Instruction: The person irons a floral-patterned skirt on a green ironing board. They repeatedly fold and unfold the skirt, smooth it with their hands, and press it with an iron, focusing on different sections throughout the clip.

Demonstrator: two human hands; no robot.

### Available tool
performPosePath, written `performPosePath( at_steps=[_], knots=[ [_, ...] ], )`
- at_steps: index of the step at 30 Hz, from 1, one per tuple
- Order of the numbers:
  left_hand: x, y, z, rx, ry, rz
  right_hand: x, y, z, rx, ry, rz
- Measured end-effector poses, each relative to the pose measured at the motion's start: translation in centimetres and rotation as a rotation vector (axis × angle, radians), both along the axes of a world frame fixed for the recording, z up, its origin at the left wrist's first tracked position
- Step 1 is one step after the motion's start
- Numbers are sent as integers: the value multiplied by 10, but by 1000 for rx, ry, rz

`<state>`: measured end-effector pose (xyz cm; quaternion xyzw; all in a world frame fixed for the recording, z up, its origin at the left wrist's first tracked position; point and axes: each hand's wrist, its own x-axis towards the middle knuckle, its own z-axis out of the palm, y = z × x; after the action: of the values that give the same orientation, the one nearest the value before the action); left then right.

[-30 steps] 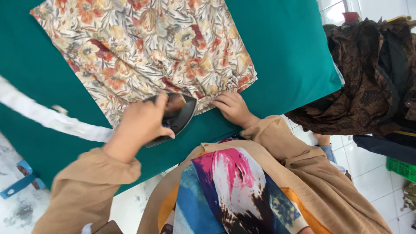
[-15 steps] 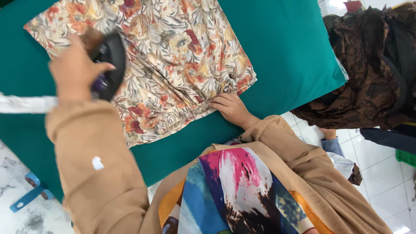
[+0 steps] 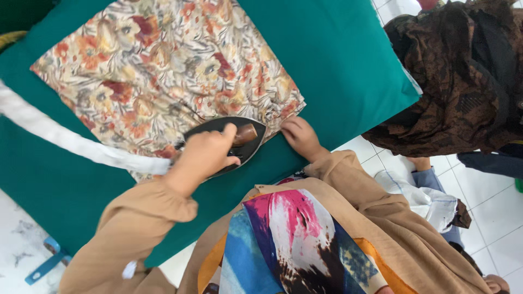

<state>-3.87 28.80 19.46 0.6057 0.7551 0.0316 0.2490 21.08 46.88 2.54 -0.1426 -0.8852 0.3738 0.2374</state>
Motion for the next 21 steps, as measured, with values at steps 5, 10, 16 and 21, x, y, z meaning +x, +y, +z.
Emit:
performPosePath(
  at_steps=[5,10,16,21],
  knots=[
    [-46,30,-49,-32,138,157,9,-3,-10,54,7,32],
    [-178,61,-69,90,308,483,12,0,-7,60,44,57],
    [-158,67,-25,-21,295,359,14,-22,-5,-116,92,-77],
    [-51,61,7,-107,142,19,12,-31,-12,-315,83,-207]
  ],
)
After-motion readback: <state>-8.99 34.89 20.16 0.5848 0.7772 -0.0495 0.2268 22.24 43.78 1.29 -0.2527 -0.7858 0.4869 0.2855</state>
